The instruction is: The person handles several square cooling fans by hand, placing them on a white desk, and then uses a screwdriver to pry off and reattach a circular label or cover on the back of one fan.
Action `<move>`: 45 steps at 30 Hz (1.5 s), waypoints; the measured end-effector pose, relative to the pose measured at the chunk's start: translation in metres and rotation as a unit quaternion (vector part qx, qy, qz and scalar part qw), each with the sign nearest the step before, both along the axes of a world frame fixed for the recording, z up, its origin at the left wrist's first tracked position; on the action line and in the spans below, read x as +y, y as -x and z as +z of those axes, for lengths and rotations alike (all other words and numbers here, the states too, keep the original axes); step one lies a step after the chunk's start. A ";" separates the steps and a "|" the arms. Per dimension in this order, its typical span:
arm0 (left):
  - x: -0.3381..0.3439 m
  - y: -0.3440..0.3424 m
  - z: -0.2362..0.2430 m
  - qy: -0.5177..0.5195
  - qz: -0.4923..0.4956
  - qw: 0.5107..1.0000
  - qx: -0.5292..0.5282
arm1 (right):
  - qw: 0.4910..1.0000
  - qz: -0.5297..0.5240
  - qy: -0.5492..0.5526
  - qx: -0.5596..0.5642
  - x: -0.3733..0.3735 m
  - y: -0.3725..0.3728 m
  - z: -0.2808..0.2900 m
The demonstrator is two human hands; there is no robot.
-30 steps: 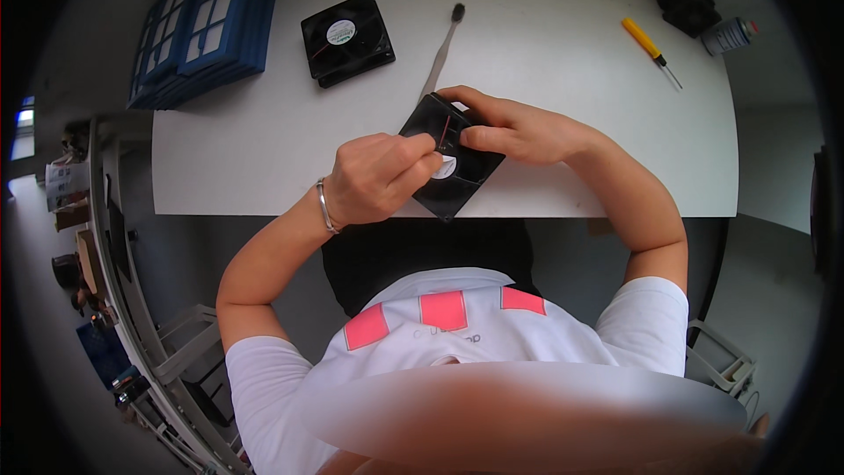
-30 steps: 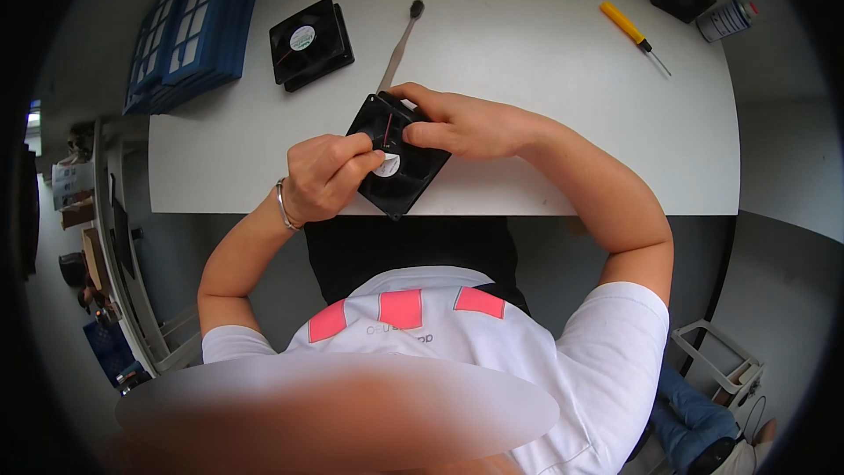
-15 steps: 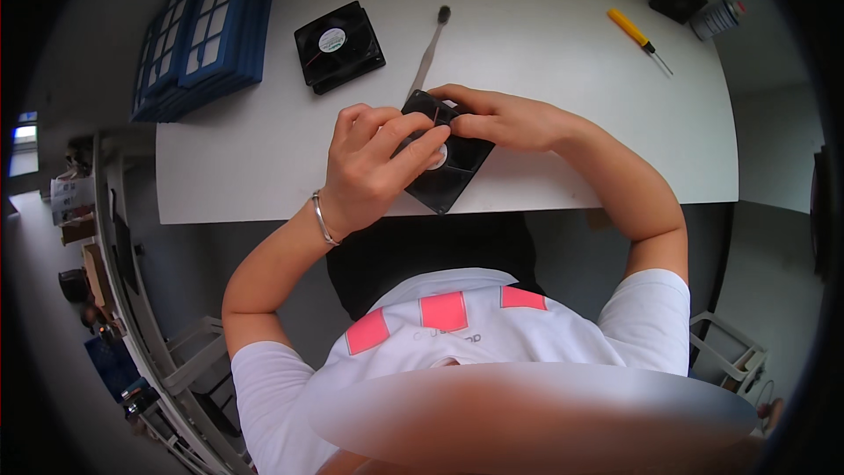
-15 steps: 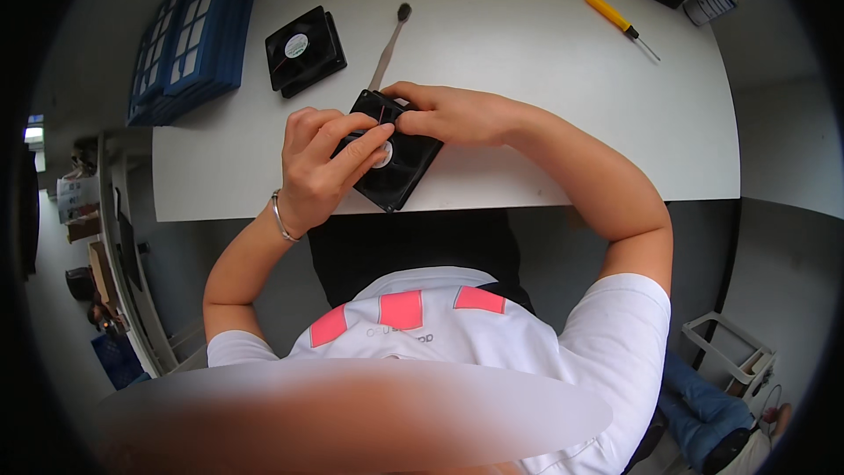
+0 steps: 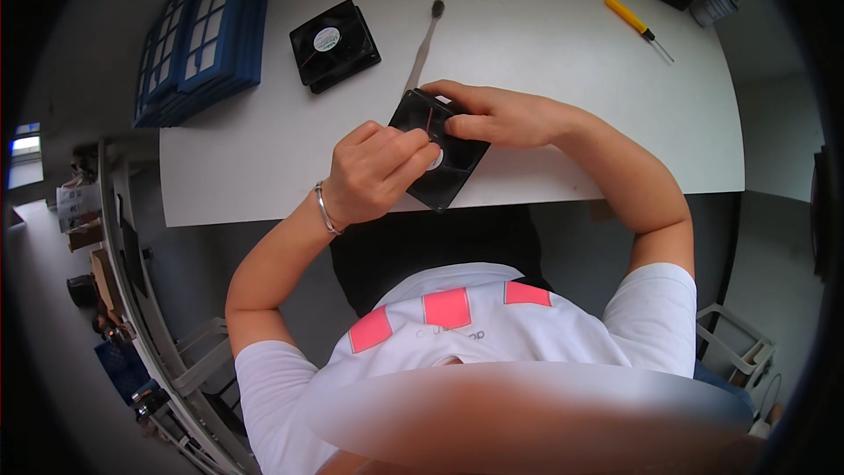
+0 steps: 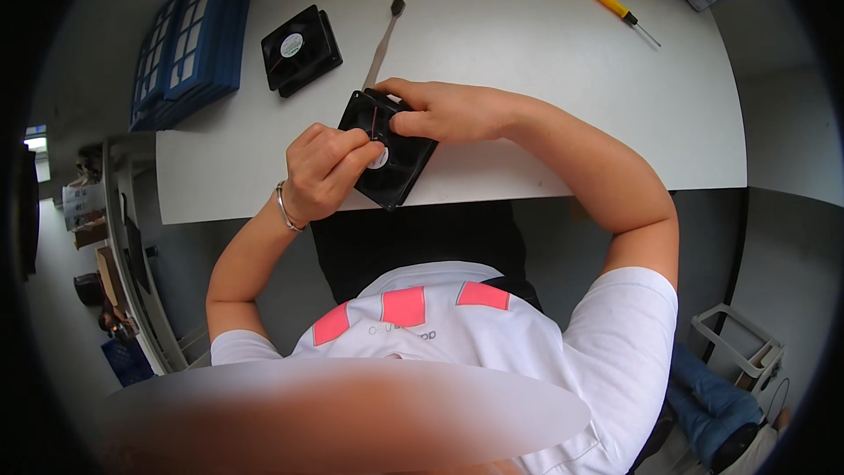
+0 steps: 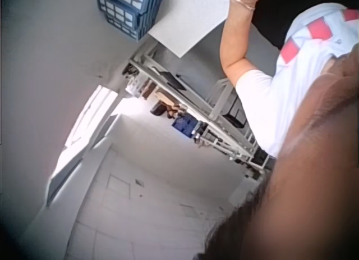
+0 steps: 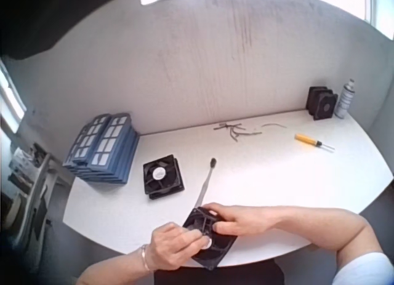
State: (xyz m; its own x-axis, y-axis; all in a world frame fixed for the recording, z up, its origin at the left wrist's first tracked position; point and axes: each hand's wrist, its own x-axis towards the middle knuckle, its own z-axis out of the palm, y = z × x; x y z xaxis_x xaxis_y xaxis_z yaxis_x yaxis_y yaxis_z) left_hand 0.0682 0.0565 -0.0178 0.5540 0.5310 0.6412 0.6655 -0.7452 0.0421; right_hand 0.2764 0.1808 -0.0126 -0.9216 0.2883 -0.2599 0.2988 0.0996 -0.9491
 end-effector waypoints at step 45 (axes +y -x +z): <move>-0.011 -0.003 0.015 0.038 -0.047 0.995 -0.078 | 0.991 0.022 0.106 -0.072 0.021 -0.007 -0.002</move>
